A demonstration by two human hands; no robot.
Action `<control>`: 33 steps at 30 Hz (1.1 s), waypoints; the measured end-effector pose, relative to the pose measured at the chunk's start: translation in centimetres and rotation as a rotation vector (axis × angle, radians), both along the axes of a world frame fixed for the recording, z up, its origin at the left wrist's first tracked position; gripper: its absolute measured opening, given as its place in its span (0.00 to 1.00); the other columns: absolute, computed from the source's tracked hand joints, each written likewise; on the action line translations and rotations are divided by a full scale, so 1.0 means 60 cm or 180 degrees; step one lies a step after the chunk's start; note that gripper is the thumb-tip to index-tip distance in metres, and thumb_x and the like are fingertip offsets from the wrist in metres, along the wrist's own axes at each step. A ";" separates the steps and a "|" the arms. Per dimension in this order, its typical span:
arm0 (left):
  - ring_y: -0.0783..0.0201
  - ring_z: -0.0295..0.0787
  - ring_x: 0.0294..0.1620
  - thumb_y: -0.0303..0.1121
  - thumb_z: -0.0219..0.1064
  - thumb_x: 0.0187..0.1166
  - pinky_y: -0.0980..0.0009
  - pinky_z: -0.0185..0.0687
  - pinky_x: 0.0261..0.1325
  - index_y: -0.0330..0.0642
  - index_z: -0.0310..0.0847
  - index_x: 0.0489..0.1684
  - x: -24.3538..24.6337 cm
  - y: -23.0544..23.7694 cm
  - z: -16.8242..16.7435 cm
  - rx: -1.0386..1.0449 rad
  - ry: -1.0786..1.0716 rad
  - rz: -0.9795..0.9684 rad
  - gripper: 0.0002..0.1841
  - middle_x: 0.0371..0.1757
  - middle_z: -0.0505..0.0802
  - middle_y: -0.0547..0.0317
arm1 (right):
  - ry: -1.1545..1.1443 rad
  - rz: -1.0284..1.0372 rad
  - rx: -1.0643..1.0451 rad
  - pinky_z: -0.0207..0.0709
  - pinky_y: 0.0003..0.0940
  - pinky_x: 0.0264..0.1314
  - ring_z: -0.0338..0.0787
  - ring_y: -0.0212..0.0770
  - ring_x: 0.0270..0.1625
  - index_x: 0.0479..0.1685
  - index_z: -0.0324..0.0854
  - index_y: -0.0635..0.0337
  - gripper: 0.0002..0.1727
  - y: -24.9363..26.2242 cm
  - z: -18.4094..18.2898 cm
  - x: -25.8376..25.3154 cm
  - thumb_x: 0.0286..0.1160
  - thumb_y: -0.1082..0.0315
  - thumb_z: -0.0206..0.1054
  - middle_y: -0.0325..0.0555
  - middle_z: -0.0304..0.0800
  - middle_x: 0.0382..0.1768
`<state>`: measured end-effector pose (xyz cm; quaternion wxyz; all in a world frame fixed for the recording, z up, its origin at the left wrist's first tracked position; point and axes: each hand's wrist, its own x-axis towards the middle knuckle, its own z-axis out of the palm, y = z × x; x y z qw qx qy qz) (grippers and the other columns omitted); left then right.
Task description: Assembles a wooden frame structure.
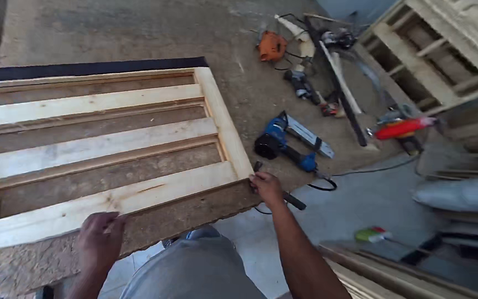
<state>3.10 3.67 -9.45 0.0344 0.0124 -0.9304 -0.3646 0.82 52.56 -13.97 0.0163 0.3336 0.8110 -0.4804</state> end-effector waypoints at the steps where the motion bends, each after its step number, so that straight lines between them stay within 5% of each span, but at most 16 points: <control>1: 0.42 0.87 0.65 0.39 0.74 0.77 0.42 0.83 0.68 0.35 0.89 0.57 -0.022 0.035 0.005 -0.0069 -0.0047 -0.0531 0.18 0.60 0.90 0.38 | -0.0031 0.0013 0.0046 0.88 0.54 0.51 0.94 0.47 0.44 0.59 0.89 0.59 0.20 -0.001 0.000 -0.001 0.77 0.55 0.75 0.51 0.95 0.45; 5: 0.41 0.71 0.84 0.53 0.77 0.71 0.39 0.65 0.84 0.46 0.82 0.73 -0.121 0.194 -0.036 -0.0876 0.0089 -0.1811 0.32 0.78 0.82 0.45 | -0.0139 0.0063 0.0071 0.87 0.57 0.54 0.94 0.50 0.48 0.63 0.87 0.58 0.22 -0.004 0.004 0.000 0.78 0.53 0.73 0.52 0.94 0.50; 9: 0.44 0.67 0.87 0.70 0.74 0.64 0.37 0.55 0.88 0.48 0.66 0.89 -0.171 0.307 -0.056 -0.1719 -0.0304 -0.2187 0.52 0.85 0.75 0.49 | -0.0147 0.0054 0.0125 0.85 0.58 0.60 0.93 0.49 0.52 0.60 0.88 0.57 0.20 -0.014 0.012 0.002 0.80 0.53 0.72 0.51 0.94 0.50; 13: 0.44 0.81 0.74 0.75 0.65 0.66 0.42 0.73 0.76 0.46 0.65 0.88 -0.180 0.326 -0.062 -0.1990 -0.0089 -0.2245 0.53 0.77 0.83 0.47 | -0.0251 0.0103 0.0036 0.86 0.51 0.63 0.94 0.43 0.54 0.61 0.88 0.56 0.18 -0.012 0.019 -0.006 0.80 0.56 0.72 0.45 0.95 0.51; 18: 0.40 0.89 0.63 0.66 0.66 0.59 0.40 0.81 0.63 0.40 0.74 0.81 -0.177 0.326 -0.078 -0.1850 0.0505 -0.2141 0.49 0.67 0.89 0.42 | -0.0518 0.0748 -0.0700 0.86 0.48 0.62 0.94 0.41 0.53 0.61 0.89 0.55 0.15 0.065 0.040 -0.021 0.85 0.59 0.66 0.45 0.95 0.52; 20: 0.41 0.90 0.59 0.66 0.65 0.58 0.41 0.82 0.59 0.40 0.76 0.79 -0.181 0.328 -0.081 -0.1828 0.0656 -0.2094 0.48 0.64 0.90 0.43 | -0.0256 0.0747 -0.0213 0.87 0.51 0.63 0.94 0.41 0.55 0.61 0.89 0.53 0.16 0.115 0.047 -0.036 0.88 0.58 0.60 0.44 0.95 0.53; 22: 0.42 0.90 0.58 0.66 0.65 0.58 0.43 0.82 0.59 0.41 0.75 0.79 -0.184 0.328 -0.084 -0.1829 0.0663 -0.2062 0.48 0.64 0.90 0.43 | -0.0036 0.0562 0.0838 0.82 0.52 0.73 0.88 0.45 0.68 0.68 0.86 0.54 0.18 0.172 0.044 -0.068 0.85 0.60 0.63 0.47 0.90 0.65; 24: 0.42 0.90 0.59 0.67 0.65 0.58 0.43 0.82 0.59 0.40 0.75 0.79 -0.183 0.326 -0.087 -0.1828 0.0643 -0.2039 0.49 0.64 0.90 0.42 | -0.0137 0.0652 0.1555 0.66 0.60 0.85 0.71 0.57 0.85 0.78 0.78 0.57 0.30 0.236 0.028 -0.112 0.72 0.65 0.71 0.55 0.73 0.83; 26: 0.42 0.90 0.58 0.67 0.65 0.58 0.43 0.82 0.58 0.40 0.75 0.79 -0.184 0.326 -0.086 -0.1795 0.0621 -0.2040 0.49 0.64 0.90 0.41 | -0.0525 0.0962 0.1809 0.61 0.64 0.87 0.65 0.63 0.88 0.87 0.66 0.58 0.47 0.279 0.001 -0.149 0.57 0.66 0.78 0.59 0.60 0.90; 30: 0.43 0.89 0.59 0.68 0.64 0.57 0.44 0.81 0.59 0.41 0.74 0.80 -0.185 0.320 -0.092 -0.1788 0.0632 -0.2020 0.50 0.64 0.90 0.42 | -0.0611 0.1328 0.2260 0.76 0.64 0.70 0.83 0.65 0.72 0.91 0.54 0.63 0.61 0.300 -0.048 -0.182 0.47 0.65 0.84 0.60 0.60 0.89; 33: 0.42 0.89 0.60 0.68 0.63 0.57 0.44 0.81 0.59 0.43 0.74 0.80 -0.184 0.319 -0.093 -0.1819 0.0603 -0.1999 0.49 0.65 0.90 0.43 | -0.0854 0.1410 0.2560 0.86 0.57 0.52 0.91 0.61 0.57 0.91 0.54 0.65 0.55 0.307 -0.054 -0.197 0.56 0.66 0.81 0.59 0.67 0.85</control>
